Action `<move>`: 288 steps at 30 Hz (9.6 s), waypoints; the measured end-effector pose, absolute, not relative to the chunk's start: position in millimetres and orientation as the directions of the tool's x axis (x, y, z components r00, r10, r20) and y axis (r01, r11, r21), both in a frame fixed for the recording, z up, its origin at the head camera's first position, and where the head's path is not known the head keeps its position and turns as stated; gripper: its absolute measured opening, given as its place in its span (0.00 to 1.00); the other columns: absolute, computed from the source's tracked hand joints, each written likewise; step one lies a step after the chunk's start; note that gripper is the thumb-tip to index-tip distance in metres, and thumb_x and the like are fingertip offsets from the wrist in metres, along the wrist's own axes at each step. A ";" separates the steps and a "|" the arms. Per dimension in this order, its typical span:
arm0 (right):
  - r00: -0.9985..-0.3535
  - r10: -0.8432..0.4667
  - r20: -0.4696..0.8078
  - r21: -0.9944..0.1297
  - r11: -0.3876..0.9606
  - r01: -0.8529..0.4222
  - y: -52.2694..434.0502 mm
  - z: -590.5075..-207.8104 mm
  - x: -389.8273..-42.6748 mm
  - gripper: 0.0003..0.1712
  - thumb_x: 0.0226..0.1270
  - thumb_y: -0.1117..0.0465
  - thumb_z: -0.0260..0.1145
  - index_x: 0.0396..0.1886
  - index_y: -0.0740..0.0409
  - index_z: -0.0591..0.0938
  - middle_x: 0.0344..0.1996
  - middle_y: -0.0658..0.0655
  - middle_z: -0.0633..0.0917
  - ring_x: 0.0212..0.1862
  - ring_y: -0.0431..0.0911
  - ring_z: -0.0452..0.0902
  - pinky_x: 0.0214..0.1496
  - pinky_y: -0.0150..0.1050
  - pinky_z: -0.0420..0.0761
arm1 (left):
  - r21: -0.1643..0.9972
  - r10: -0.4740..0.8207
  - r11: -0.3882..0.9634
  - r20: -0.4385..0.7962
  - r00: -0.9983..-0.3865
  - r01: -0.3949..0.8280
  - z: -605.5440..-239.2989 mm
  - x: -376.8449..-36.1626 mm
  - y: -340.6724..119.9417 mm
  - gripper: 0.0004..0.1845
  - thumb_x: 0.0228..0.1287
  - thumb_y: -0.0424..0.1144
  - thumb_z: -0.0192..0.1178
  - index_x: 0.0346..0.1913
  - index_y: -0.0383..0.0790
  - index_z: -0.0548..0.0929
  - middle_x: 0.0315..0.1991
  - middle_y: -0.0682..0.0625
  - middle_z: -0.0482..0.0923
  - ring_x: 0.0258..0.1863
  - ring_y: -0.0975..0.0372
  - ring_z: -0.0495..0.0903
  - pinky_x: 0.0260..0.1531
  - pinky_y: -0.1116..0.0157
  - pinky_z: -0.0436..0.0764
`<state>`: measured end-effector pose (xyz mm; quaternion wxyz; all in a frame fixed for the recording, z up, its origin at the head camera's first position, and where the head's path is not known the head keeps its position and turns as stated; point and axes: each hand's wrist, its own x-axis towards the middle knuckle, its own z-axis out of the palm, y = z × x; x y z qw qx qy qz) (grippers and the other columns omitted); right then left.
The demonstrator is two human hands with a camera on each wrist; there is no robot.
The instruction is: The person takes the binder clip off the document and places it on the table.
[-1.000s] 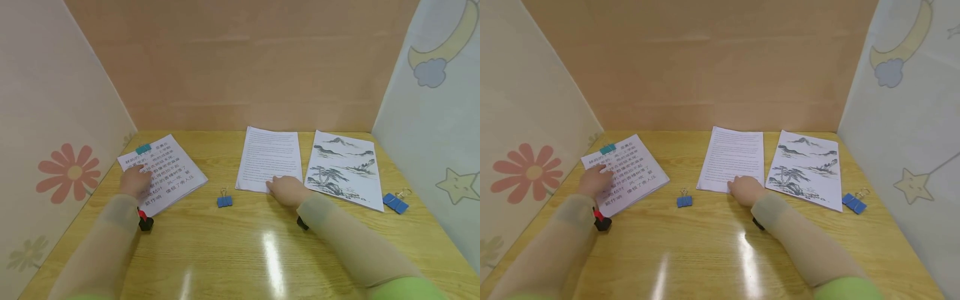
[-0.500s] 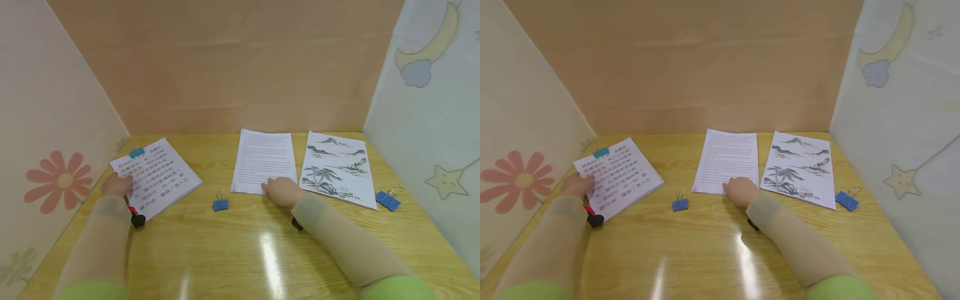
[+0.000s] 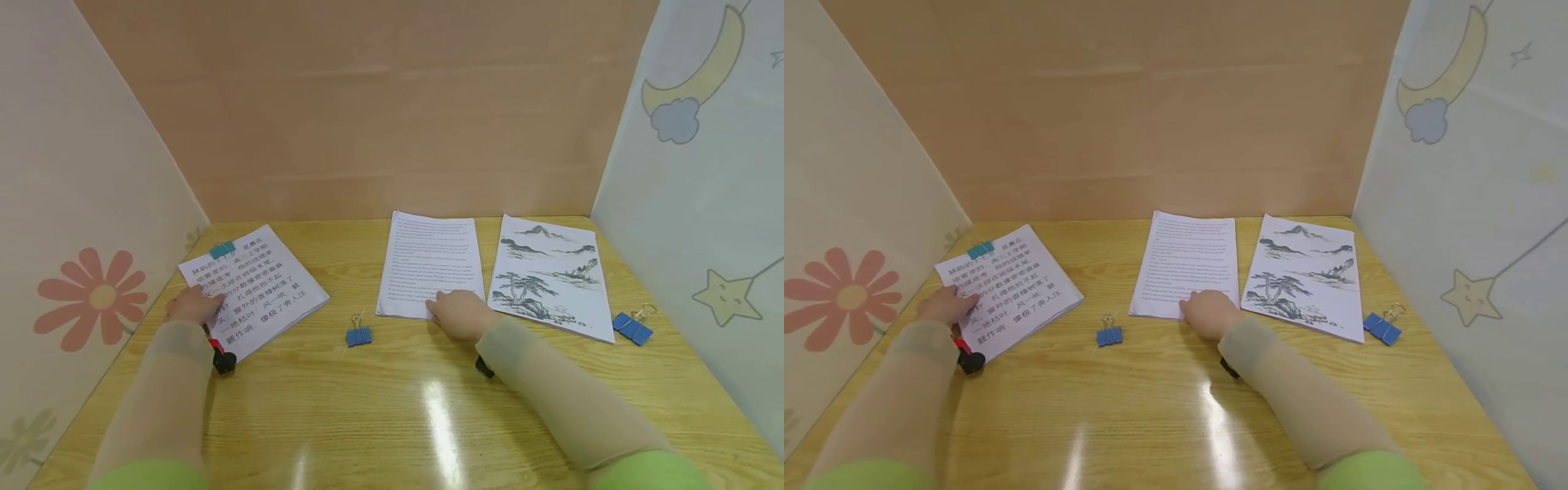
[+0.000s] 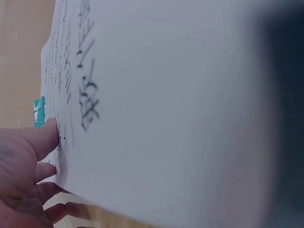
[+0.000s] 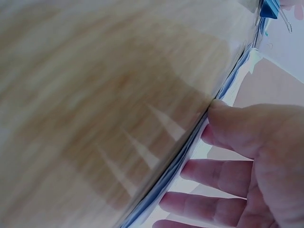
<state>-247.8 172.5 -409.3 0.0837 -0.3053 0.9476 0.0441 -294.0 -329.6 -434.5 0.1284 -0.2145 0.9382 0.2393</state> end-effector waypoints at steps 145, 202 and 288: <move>-0.850 -0.527 -0.010 -0.990 0.127 -0.067 49.0 -348.6 -339.3 0.30 0.73 0.73 0.47 0.71 0.51 0.58 0.58 0.62 0.75 0.47 0.53 0.82 0.39 0.45 0.82 | 0.565 0.087 0.817 0.072 -0.994 0.113 -328.4 -249.3 -231.3 0.39 0.72 0.55 0.50 0.77 0.45 0.49 0.77 0.42 0.42 0.73 0.41 0.41 0.66 0.37 0.46; -0.943 -0.307 0.126 -0.973 0.147 -0.177 205.1 -338.9 -283.6 0.27 0.75 0.68 0.51 0.70 0.48 0.62 0.57 0.66 0.72 0.51 0.52 0.78 0.48 0.41 0.80 | 0.762 0.442 0.589 -0.025 -0.897 0.270 -262.4 -302.9 -62.3 0.39 0.65 0.59 0.57 0.75 0.55 0.56 0.63 0.56 0.70 0.60 0.62 0.69 0.63 0.57 0.65; -0.924 -0.353 0.144 -0.966 0.152 -0.208 206.5 -353.0 -271.2 0.29 0.75 0.68 0.52 0.72 0.50 0.60 0.57 0.67 0.73 0.47 0.51 0.82 0.42 0.44 0.83 | 0.944 0.133 0.270 0.158 -0.978 0.189 -284.5 -275.2 -121.2 0.23 0.72 0.43 0.55 0.66 0.40 0.71 0.58 0.47 0.74 0.59 0.58 0.70 0.63 0.59 0.67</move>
